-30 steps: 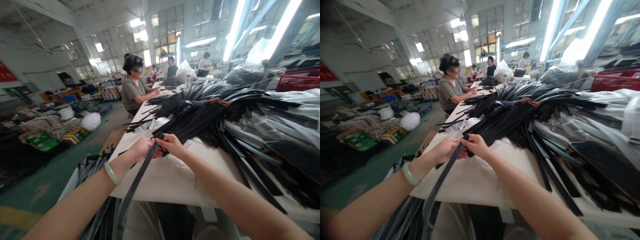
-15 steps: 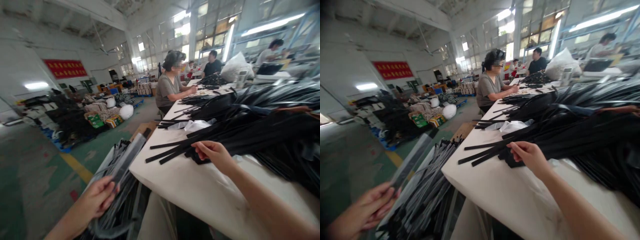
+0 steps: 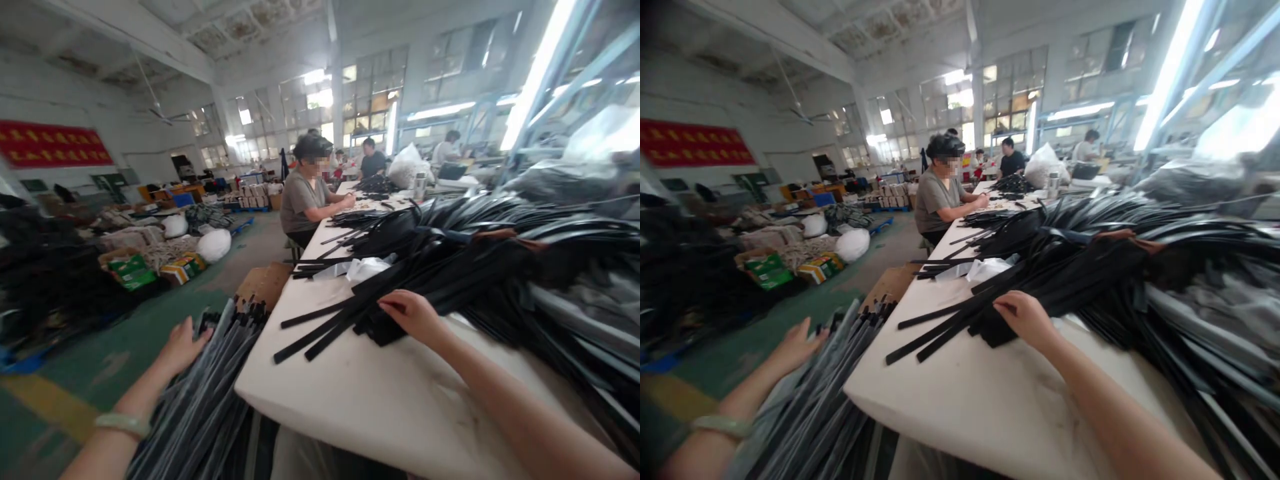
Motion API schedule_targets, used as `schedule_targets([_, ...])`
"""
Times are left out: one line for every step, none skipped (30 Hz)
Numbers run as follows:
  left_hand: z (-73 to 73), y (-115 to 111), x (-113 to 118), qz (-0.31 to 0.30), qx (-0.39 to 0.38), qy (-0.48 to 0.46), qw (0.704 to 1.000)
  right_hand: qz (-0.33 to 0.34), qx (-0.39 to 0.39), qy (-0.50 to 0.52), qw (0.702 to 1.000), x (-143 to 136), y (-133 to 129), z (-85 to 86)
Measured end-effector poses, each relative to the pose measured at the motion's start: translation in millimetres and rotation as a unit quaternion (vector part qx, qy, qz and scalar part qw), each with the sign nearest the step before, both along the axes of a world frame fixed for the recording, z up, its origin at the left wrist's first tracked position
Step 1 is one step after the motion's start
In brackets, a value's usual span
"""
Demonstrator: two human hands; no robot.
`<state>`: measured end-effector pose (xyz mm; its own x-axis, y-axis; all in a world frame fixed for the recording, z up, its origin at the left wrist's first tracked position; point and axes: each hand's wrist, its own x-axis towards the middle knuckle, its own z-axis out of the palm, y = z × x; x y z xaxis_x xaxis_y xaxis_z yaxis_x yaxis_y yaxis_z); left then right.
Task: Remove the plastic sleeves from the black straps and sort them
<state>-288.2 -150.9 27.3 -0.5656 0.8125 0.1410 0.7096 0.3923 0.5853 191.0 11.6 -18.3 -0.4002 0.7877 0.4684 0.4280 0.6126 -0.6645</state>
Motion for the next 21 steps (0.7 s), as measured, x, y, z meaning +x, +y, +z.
schedule_targets([-1.6, 19.5, 17.6, -0.025, 0.015, 0.045, 0.999, 0.02, 0.025, -0.022, 0.999, -0.4, -1.1, 2.0])
schedule_targets([-1.8, 34.4, 40.5, -0.073, 0.024, 0.066, 0.995, 0.038, 0.04, -0.039, 0.998, -1.0, -2.2, 3.6])
schedule_targets([-1.2, 44.6, 67.4, -0.15, 0.025, 0.077, 0.985, 0.052, 0.05, -0.052, 0.996, -1.5, -3.3, 4.5])
schedule_targets([-0.1, 50.6, 96.5, -0.229, 0.024, 0.084, 0.97, 0.063, 0.059, -0.062, 0.994, -2.0, -4.1, 4.7])
schedule_targets([1.1, 53.3, 125.5, -0.293, 0.011, 0.093, 0.952, 0.072, 0.068, -0.073, 0.992, -2.4, -4.4, 4.1])
schedule_targets([1.9, 53.8, 152.6, -0.339, -0.012, 0.103, 0.935, 0.076, 0.073, -0.083, 0.991, -2.7, -4.4, 3.0])
schedule_targets([2.3, 53.1, 175.9, -0.355, -0.051, 0.122, 0.926, 0.078, 0.075, -0.091, 0.99, -2.9, -4.0, 1.5])
schedule_targets([2.3, 51.9, 194.2, -0.341, -0.087, 0.139, 0.926, 0.079, 0.074, -0.098, 0.989, -3.1, -3.3, 0.0])
schedule_targets([1.9, 50.9, 207.1, -0.324, -0.118, 0.149, 0.927, 0.078, 0.072, -0.102, 0.989, -3.3, -2.6, -1.4])
schedule_targets([1.4, 50.4, 214.8, -0.305, -0.14, 0.153, 0.93, 0.076, 0.071, -0.105, 0.989, -3.5, -2.0, -2.5])
schedule_targets([1.0, 50.8, 218.2, -0.292, -0.152, 0.151, 0.932, 0.074, 0.07, -0.105, 0.989, -3.7, -1.5, -3.1])
schedule_targets([1.2, 52.3, 218.7, -0.288, -0.154, 0.146, 0.934, 0.071, 0.07, -0.105, 0.989, -4.0, -1.3, -3.3])
schedule_targets([2.2, 55.5, 217.8, -0.289, -0.149, 0.142, 0.935, 0.068, 0.07, -0.105, 0.99, -4.4, -1.4, -3.0])
schedule_targets([3.9, 60.5, 216.9, -0.29, -0.139, 0.144, 0.936, 0.065, 0.07, -0.105, 0.99, -4.7, -1.7, -2.4])
schedule_targets([6.4, 67.9, 217.2, -0.29, -0.123, 0.15, 0.937, 0.062, 0.069, -0.106, 0.99, -5.0, -2.0, -1.5])
schedule_targets([9.4, 77.6, 219.2, -0.289, -0.102, 0.158, 0.939, 0.059, 0.066, -0.107, 0.99, -5.2, -2.4, -0.5])
schedule_targets([12.4, 89.6, 223.0, -0.286, -0.077, 0.166, 0.94, 0.056, 0.062, -0.109, 0.991, -5.3, -2.7, 0.4])
schedule_targets([15.1, 103.5, 228.1, -0.28, -0.05, 0.175, 0.943, 0.053, 0.059, -0.11, 0.991, -5.3, -2.8, 1.2])
schedule_targets([17.3, 118.8, 233.7, -0.267, -0.026, 0.181, 0.946, 0.052, 0.055, -0.111, 0.991, -5.3, -2.9, 1.7])
schedule_targets([18.7, 134.8, 238.9, -0.248, -0.009, 0.183, 0.951, 0.05, 0.053, -0.11, 0.991, -5.2, -3.0, 2.0])
schedule_targets([19.4, 150.6, 243.0, -0.226, 0.0, 0.181, 0.957, 0.05, 0.054, -0.107, 0.992, -5.0, -3.1, 2.3])
